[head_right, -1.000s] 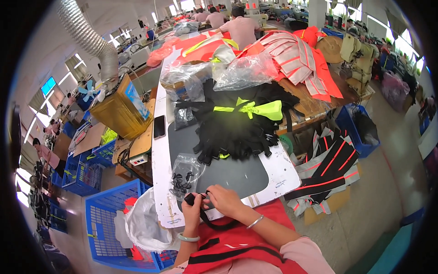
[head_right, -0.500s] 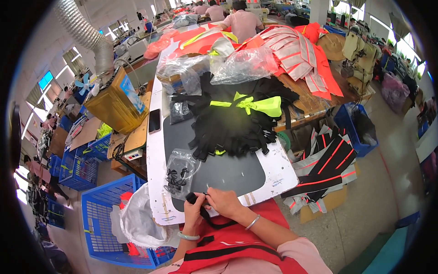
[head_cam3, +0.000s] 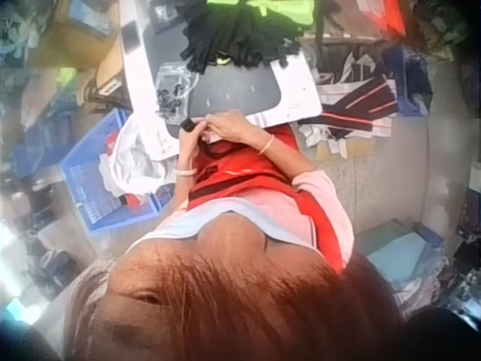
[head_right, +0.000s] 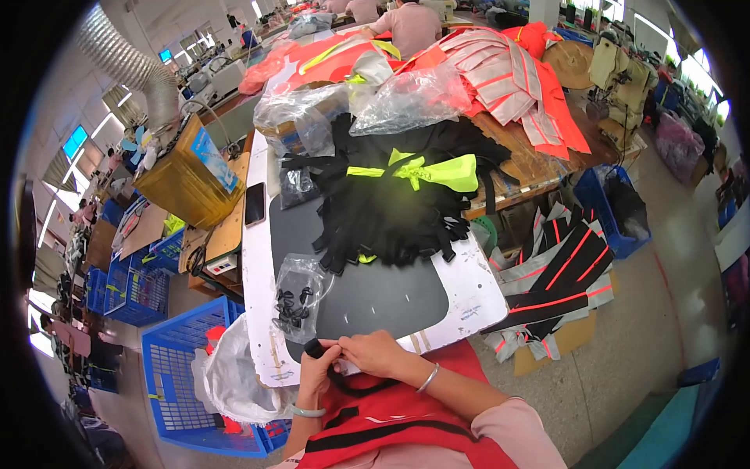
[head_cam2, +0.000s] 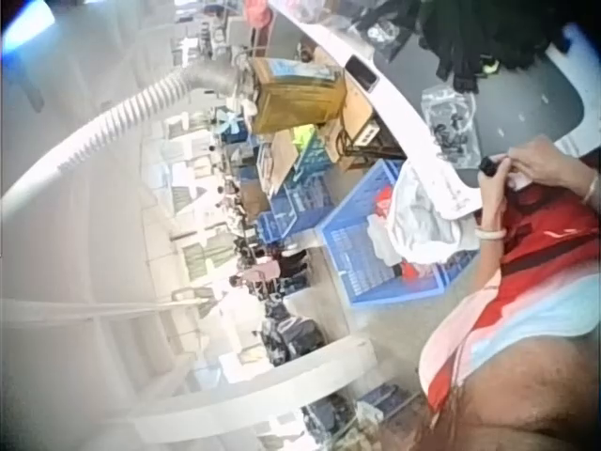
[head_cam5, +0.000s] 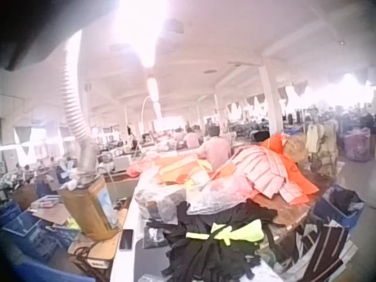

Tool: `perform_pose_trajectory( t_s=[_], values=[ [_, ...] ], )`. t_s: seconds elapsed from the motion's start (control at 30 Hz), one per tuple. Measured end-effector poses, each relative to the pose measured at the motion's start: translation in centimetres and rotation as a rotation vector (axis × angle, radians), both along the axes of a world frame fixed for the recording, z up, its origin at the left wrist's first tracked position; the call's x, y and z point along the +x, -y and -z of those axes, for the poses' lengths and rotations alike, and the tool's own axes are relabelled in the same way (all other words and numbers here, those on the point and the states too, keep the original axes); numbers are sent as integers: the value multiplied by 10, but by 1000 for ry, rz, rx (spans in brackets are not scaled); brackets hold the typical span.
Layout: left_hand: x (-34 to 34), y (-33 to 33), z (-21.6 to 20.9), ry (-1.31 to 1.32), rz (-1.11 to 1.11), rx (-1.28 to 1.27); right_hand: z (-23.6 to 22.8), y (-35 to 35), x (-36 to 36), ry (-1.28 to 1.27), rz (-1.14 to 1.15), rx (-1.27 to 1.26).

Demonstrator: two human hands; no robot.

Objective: Threading and attaching plastic buckles onto black webbing straps on an assembly line.

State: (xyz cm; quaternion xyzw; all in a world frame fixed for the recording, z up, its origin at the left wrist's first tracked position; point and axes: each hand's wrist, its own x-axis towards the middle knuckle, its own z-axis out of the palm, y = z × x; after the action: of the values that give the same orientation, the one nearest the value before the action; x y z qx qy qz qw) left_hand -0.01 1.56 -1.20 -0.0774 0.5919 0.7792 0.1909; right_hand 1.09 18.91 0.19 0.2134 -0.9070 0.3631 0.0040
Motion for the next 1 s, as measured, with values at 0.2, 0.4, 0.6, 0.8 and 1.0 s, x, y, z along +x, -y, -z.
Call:
perform_pose_trajectory(
  t_s=[0.2,0.4,0.6,0.8,1.0],
  values=[
    [7,-2,-12,-35,50,-103,-1,-4,7,-4,0,-20],
    [10,-17,-11,36,44,-26,-1,-18,10,-27,-6,-4],
    [11,-21,-5,15,50,-67,9,-26,5,131,-18,-276],
    [10,-33,4,146,-24,120,25,-17,5,10,180,-366],
    [2,-39,3,276,-135,237,21,-25,-11,-233,160,-176]
  ],
)
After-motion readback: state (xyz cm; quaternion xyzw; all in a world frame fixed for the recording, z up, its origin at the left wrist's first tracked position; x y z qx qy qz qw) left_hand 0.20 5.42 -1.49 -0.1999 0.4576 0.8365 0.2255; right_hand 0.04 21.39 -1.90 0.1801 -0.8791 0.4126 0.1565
